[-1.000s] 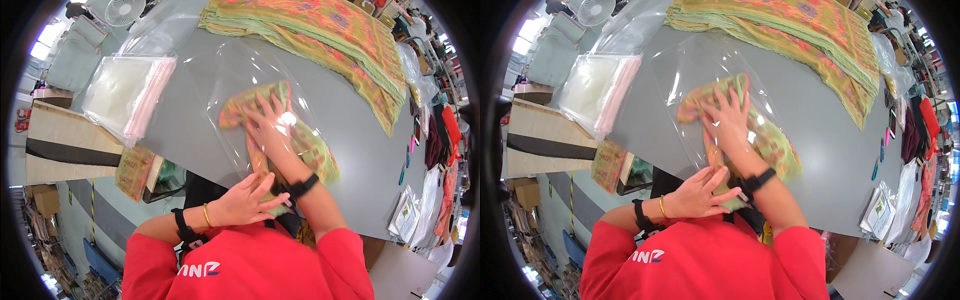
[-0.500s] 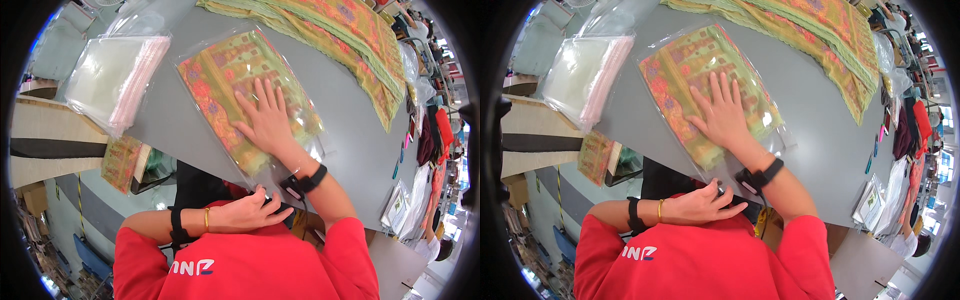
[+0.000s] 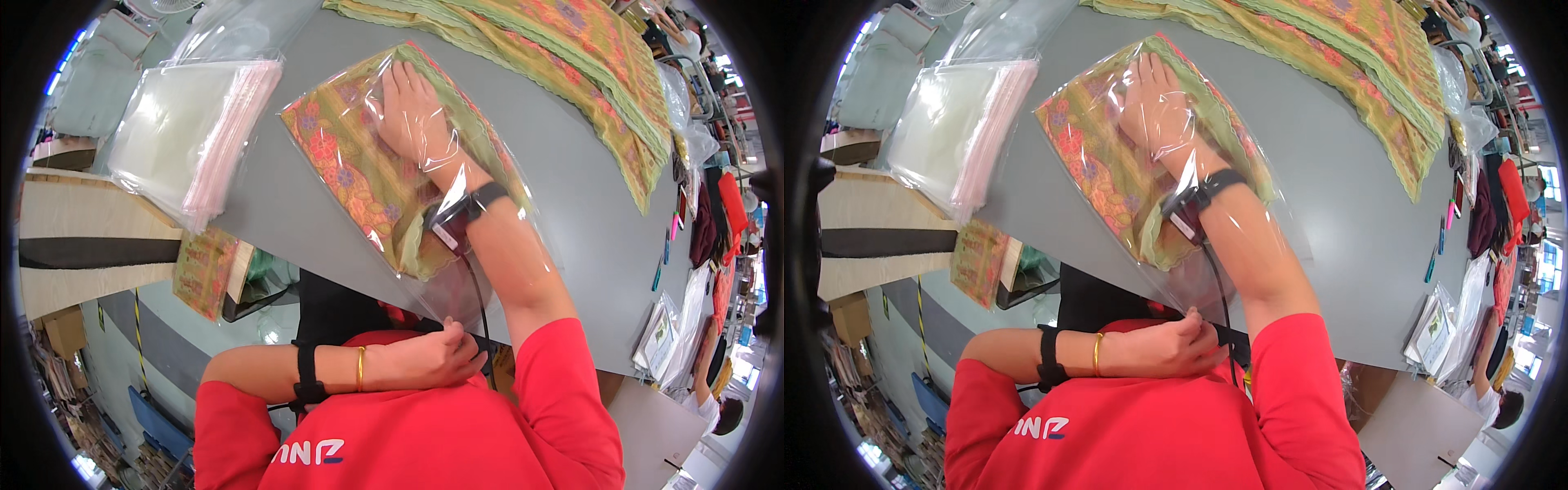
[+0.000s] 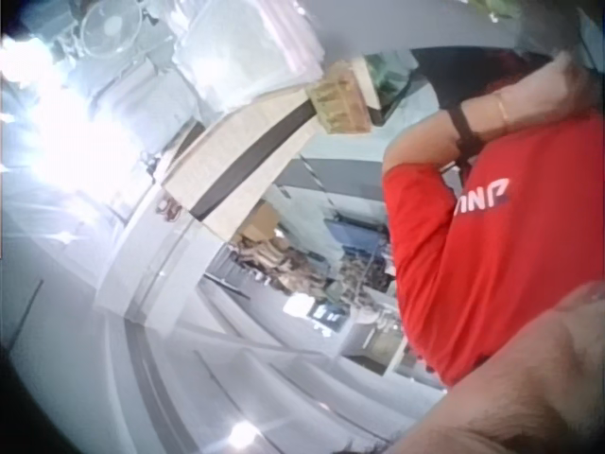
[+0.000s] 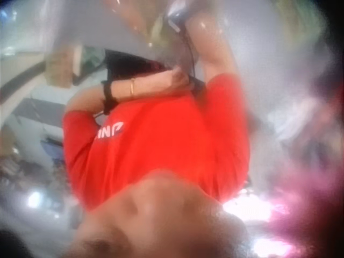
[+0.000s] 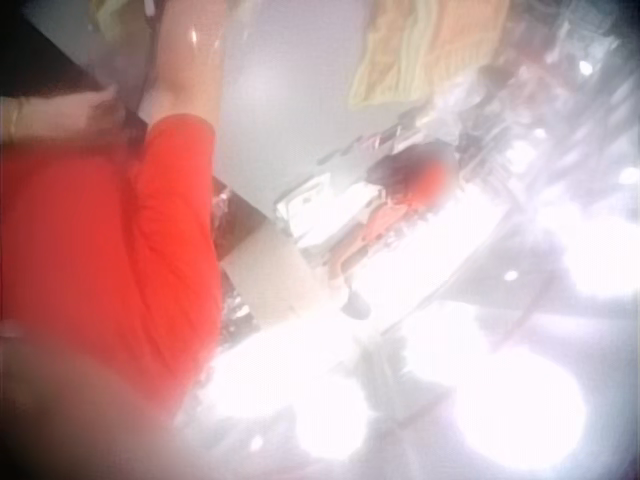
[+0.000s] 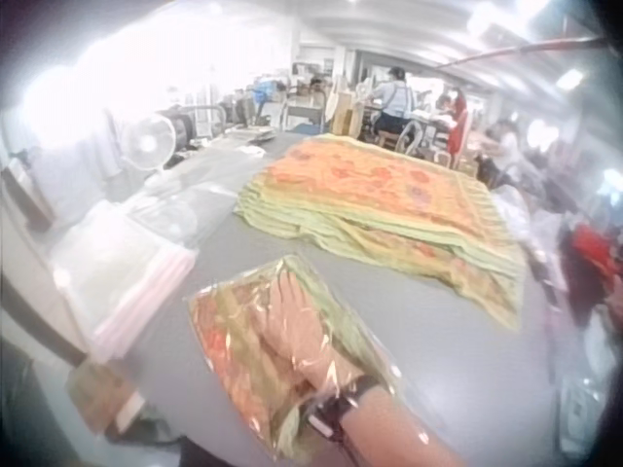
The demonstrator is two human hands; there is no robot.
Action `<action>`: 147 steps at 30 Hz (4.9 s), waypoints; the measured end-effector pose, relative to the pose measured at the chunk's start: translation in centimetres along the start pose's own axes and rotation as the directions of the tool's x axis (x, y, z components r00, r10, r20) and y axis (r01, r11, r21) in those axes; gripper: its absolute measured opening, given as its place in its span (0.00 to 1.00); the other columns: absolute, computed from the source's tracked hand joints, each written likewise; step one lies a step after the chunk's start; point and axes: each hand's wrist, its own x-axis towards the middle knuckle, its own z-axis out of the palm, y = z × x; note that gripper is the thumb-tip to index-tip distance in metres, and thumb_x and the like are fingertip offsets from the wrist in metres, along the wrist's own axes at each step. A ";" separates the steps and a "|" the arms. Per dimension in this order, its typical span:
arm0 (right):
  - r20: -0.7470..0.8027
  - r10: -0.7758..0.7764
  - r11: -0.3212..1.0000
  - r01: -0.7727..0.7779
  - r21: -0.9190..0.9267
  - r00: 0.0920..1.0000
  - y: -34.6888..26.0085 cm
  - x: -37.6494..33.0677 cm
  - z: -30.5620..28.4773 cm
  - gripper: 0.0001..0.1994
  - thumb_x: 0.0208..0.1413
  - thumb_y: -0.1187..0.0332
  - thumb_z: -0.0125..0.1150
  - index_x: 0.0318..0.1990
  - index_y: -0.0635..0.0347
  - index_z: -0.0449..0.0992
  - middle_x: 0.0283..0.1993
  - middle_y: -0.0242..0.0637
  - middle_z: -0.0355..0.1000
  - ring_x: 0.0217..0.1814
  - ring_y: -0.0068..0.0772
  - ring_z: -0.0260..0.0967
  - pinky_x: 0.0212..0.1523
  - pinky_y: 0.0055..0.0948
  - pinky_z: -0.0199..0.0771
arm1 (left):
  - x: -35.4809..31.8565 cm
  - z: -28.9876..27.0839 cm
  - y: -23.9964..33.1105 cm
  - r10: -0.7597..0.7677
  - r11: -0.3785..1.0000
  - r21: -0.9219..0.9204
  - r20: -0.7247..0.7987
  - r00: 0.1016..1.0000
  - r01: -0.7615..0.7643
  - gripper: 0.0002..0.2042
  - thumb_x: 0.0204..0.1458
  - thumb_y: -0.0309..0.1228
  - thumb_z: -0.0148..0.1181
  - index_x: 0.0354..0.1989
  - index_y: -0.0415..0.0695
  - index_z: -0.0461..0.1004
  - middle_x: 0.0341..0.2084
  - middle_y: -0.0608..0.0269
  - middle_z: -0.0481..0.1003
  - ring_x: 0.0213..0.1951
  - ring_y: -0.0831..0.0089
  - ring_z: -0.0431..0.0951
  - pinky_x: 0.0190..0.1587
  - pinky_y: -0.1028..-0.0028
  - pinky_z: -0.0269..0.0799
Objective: The person repeatedly folds patterned fabric pieces and places them into clear plastic bags. They smooth the fabric inside the bags and set the sealed packages aside on the table.
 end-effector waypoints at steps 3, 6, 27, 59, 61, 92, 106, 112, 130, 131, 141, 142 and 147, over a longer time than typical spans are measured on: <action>0.024 0.047 0.989 -0.043 -0.144 0.999 0.8 2.1 1.9 0.34 0.67 0.44 0.54 0.65 0.68 0.72 0.69 0.67 0.65 0.77 0.62 0.58 0.74 0.54 0.55 | -0.4 -0.3 -1.0 0.110 0.992 0.065 0.014 0.994 -0.111 0.23 0.61 0.35 0.51 0.65 0.44 0.72 0.38 0.63 0.73 0.46 0.66 0.75 0.54 0.63 0.70; 0.016 0.051 0.985 -0.048 -0.166 0.999 0.8 3.1 1.5 0.38 0.65 0.38 0.53 0.67 0.64 0.73 0.71 0.69 0.63 0.79 0.62 0.55 0.73 0.56 0.55 | -1.7 -0.5 -4.0 0.256 0.951 -0.133 -0.171 0.951 -0.280 0.16 0.61 0.34 0.52 0.51 0.40 0.78 0.44 0.59 0.76 0.52 0.63 0.76 0.62 0.56 0.70; 0.502 0.187 0.982 -0.181 -0.062 0.844 0.1 -15.2 -18.5 0.48 0.60 0.40 0.63 0.73 0.73 0.57 0.79 0.69 0.48 0.84 0.66 0.40 0.81 0.55 0.42 | -9.1 1.7 -25.1 -0.603 0.785 -0.136 0.052 0.796 0.604 0.32 0.68 0.42 0.53 0.76 0.39 0.57 0.77 0.48 0.55 0.79 0.54 0.49 0.80 0.55 0.43; 0.413 0.161 0.985 -0.169 -0.016 0.896 1.1 -17.9 -18.0 0.50 0.58 0.36 0.62 0.74 0.70 0.59 0.79 0.67 0.48 0.84 0.66 0.40 0.80 0.57 0.45 | -1.8 1.5 -16.5 -0.314 0.895 -0.278 0.162 0.936 0.348 0.35 0.63 0.49 0.58 0.75 0.47 0.61 0.78 0.50 0.54 0.79 0.54 0.49 0.80 0.50 0.42; 0.462 0.163 0.984 -0.180 -0.008 0.872 0.4 -18.4 -19.1 0.50 0.58 0.35 0.63 0.74 0.70 0.60 0.79 0.68 0.48 0.84 0.66 0.40 0.80 0.57 0.45 | -2.1 1.4 -16.7 -0.329 0.915 -0.160 0.235 0.914 0.371 0.35 0.63 0.48 0.59 0.76 0.49 0.61 0.78 0.50 0.53 0.79 0.54 0.49 0.80 0.50 0.42; 0.470 0.861 0.508 -0.319 -0.800 0.192 8.6 -39.5 -47.0 0.17 0.53 0.86 0.55 0.50 0.62 0.78 0.49 0.49 0.73 0.58 0.58 0.69 0.59 0.50 0.72 | -3.6 1.9 -16.1 -0.324 0.920 -0.177 0.152 0.934 0.348 0.35 0.62 0.52 0.58 0.73 0.45 0.64 0.76 0.46 0.56 0.78 0.48 0.50 0.79 0.47 0.44; 0.396 -0.388 0.918 0.389 0.080 0.833 9.7 -16.3 -24.3 0.10 0.56 0.72 0.65 0.45 0.50 0.80 0.55 0.27 0.80 0.66 0.36 0.71 0.67 0.38 0.68 | -9.9 -1.0 -4.7 -0.522 0.819 -0.269 0.021 0.853 0.507 0.14 0.62 0.35 0.65 0.48 0.37 0.77 0.54 0.48 0.78 0.53 0.50 0.79 0.54 0.57 0.77; 0.277 0.053 0.958 -0.127 0.257 0.959 9.7 -16.3 -20.1 0.02 0.59 0.71 0.66 0.35 0.55 0.78 0.34 0.28 0.79 0.43 0.37 0.75 0.54 0.39 0.69 | -7.8 0.3 -3.9 -0.996 0.052 -0.711 0.019 0.092 0.701 0.04 0.61 0.20 0.61 0.36 0.35 0.72 0.30 0.54 0.80 0.32 0.66 0.85 0.35 0.71 0.78; 0.563 -0.300 0.954 0.251 0.164 0.770 4.9 -11.7 -22.2 0.26 0.58 0.74 0.62 0.66 0.44 0.77 0.79 0.36 0.59 0.84 0.52 0.47 0.81 0.49 0.47 | -8.5 -2.7 -4.6 -0.939 0.340 -0.363 -0.181 0.292 0.868 0.07 0.55 0.33 0.66 0.41 0.48 0.78 0.38 0.57 0.69 0.40 0.57 0.77 0.39 0.61 0.76; 0.605 -0.120 0.992 0.122 0.038 0.787 6.6 -12.7 -22.7 0.26 0.60 0.73 0.62 0.67 0.46 0.75 0.79 0.39 0.60 0.83 0.54 0.47 0.80 0.50 0.48 | -9.6 -2.8 -5.5 -0.926 0.287 -0.296 -0.330 0.185 0.911 0.09 0.56 0.34 0.67 0.41 0.47 0.78 0.38 0.57 0.69 0.41 0.56 0.76 0.42 0.60 0.75; 0.419 0.609 0.791 -0.556 -0.256 0.673 11.9 -19.7 -20.1 0.23 0.65 0.61 0.67 0.59 0.66 0.71 0.39 0.41 0.75 0.41 0.41 0.75 0.41 0.39 0.73 | -10.6 2.1 -2.1 -0.937 0.112 -0.550 -0.335 -0.096 0.828 0.25 0.52 0.40 0.74 0.48 0.38 0.69 0.44 0.52 0.66 0.46 0.57 0.71 0.50 0.60 0.70; 0.428 0.589 0.799 -0.574 -0.181 0.685 11.2 -19.1 -19.7 0.21 0.65 0.62 0.67 0.58 0.66 0.71 0.36 0.39 0.74 0.39 0.36 0.74 0.38 0.36 0.71 | -10.2 2.3 -0.8 -0.972 -0.057 -0.734 -0.114 -0.206 0.677 0.24 0.56 0.34 0.72 0.52 0.37 0.65 0.44 0.52 0.65 0.40 0.60 0.75 0.45 0.64 0.75; 0.573 0.479 0.557 -0.735 0.388 0.665 4.1 -15.3 -17.1 0.16 0.67 0.69 0.64 0.58 0.64 0.70 0.38 0.31 0.73 0.42 0.17 0.71 0.40 0.23 0.70 | -16.1 2.4 2.0 -0.941 -0.256 -0.930 0.303 -0.154 -0.265 0.21 0.64 0.25 0.64 0.62 0.37 0.65 0.51 0.64 0.74 0.50 0.77 0.77 0.51 0.73 0.77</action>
